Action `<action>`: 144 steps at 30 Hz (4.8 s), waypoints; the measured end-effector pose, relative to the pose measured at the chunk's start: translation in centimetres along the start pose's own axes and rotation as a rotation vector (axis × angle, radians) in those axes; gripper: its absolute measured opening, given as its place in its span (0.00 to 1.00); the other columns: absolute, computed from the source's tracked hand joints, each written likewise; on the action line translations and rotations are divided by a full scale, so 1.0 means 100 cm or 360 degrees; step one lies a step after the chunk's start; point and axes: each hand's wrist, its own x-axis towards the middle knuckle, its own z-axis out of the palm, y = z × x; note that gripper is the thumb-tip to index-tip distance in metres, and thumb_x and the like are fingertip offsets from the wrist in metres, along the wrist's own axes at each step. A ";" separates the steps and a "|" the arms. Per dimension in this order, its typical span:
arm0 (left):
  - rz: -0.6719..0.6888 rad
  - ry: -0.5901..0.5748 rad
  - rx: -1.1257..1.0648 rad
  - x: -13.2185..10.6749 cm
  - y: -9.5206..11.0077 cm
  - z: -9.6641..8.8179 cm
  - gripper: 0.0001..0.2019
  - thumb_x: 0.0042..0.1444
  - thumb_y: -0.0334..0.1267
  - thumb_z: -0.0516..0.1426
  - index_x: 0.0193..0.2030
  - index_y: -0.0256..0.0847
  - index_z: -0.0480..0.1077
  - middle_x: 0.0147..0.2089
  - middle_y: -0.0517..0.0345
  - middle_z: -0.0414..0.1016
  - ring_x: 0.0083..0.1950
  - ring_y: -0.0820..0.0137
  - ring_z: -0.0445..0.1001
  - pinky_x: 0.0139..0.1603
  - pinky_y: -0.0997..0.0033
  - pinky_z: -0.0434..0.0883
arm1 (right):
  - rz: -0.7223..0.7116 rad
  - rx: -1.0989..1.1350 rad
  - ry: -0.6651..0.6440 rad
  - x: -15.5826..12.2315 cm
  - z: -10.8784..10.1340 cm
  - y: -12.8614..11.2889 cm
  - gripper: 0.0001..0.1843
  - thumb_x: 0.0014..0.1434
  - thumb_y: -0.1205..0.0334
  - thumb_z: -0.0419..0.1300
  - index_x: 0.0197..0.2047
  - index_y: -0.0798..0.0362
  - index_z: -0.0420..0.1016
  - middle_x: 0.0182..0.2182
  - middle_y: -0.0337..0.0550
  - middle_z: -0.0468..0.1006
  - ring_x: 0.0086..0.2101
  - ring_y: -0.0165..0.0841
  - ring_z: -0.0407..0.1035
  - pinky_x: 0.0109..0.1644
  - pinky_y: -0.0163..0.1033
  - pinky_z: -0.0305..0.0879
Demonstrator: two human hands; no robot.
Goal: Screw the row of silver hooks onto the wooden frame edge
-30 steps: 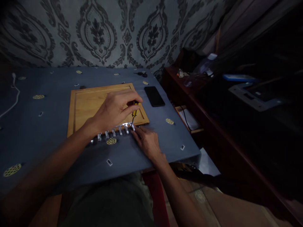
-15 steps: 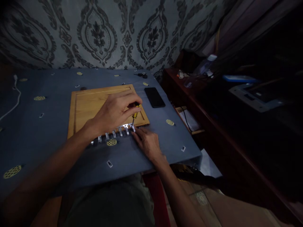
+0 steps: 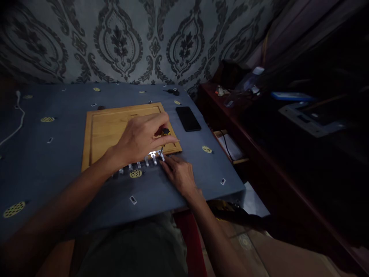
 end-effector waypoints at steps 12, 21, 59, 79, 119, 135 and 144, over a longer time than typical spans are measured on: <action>-0.0011 -0.0056 -0.0017 0.000 0.002 0.000 0.06 0.68 0.39 0.59 0.42 0.39 0.69 0.38 0.58 0.77 0.37 0.68 0.75 0.34 0.68 0.65 | 0.0013 0.0038 -0.0001 0.000 0.000 0.000 0.21 0.74 0.50 0.50 0.49 0.48 0.84 0.35 0.47 0.85 0.35 0.39 0.80 0.38 0.38 0.69; -0.0016 -0.0160 -0.0026 0.001 0.004 -0.006 0.05 0.70 0.32 0.54 0.47 0.38 0.71 0.47 0.54 0.77 0.46 0.64 0.78 0.43 0.66 0.71 | 0.0022 0.0035 -0.0002 0.000 -0.001 0.000 0.22 0.75 0.49 0.50 0.49 0.48 0.84 0.36 0.46 0.85 0.35 0.39 0.80 0.36 0.37 0.68; -0.0014 -0.0150 0.0005 -0.001 0.000 -0.007 0.07 0.70 0.39 0.57 0.43 0.39 0.72 0.42 0.56 0.78 0.42 0.66 0.78 0.38 0.68 0.67 | -0.0003 0.0148 0.0044 0.000 0.000 0.001 0.20 0.74 0.51 0.52 0.51 0.50 0.83 0.36 0.47 0.85 0.36 0.39 0.80 0.39 0.38 0.70; -0.0109 -0.0256 -0.0020 0.002 0.003 -0.014 0.07 0.71 0.32 0.53 0.50 0.39 0.71 0.50 0.53 0.77 0.50 0.61 0.78 0.48 0.61 0.74 | -0.0027 0.0150 0.0055 0.000 -0.003 0.000 0.25 0.75 0.45 0.48 0.50 0.50 0.83 0.32 0.46 0.83 0.33 0.39 0.79 0.37 0.38 0.68; -0.0140 -0.0228 0.0068 0.001 0.000 -0.013 0.12 0.69 0.47 0.57 0.44 0.40 0.70 0.36 0.56 0.77 0.39 0.63 0.78 0.39 0.65 0.69 | -0.0034 0.0027 0.0080 -0.001 0.001 0.001 0.27 0.75 0.45 0.47 0.49 0.51 0.84 0.32 0.48 0.83 0.32 0.38 0.77 0.35 0.38 0.67; -0.0021 -0.0332 -0.0206 0.001 -0.005 -0.016 0.08 0.72 0.34 0.53 0.48 0.40 0.74 0.48 0.53 0.76 0.48 0.65 0.77 0.49 0.64 0.72 | -0.0010 0.0114 0.0069 -0.001 -0.001 0.001 0.22 0.74 0.48 0.52 0.50 0.50 0.84 0.36 0.50 0.85 0.35 0.42 0.80 0.38 0.41 0.72; 0.0002 -0.0415 -0.0263 0.001 -0.011 -0.023 0.07 0.70 0.30 0.54 0.49 0.38 0.73 0.50 0.53 0.79 0.50 0.65 0.77 0.51 0.64 0.71 | -0.0037 0.0057 0.0049 -0.001 0.000 0.003 0.23 0.74 0.48 0.51 0.52 0.51 0.84 0.37 0.51 0.85 0.35 0.42 0.80 0.39 0.41 0.72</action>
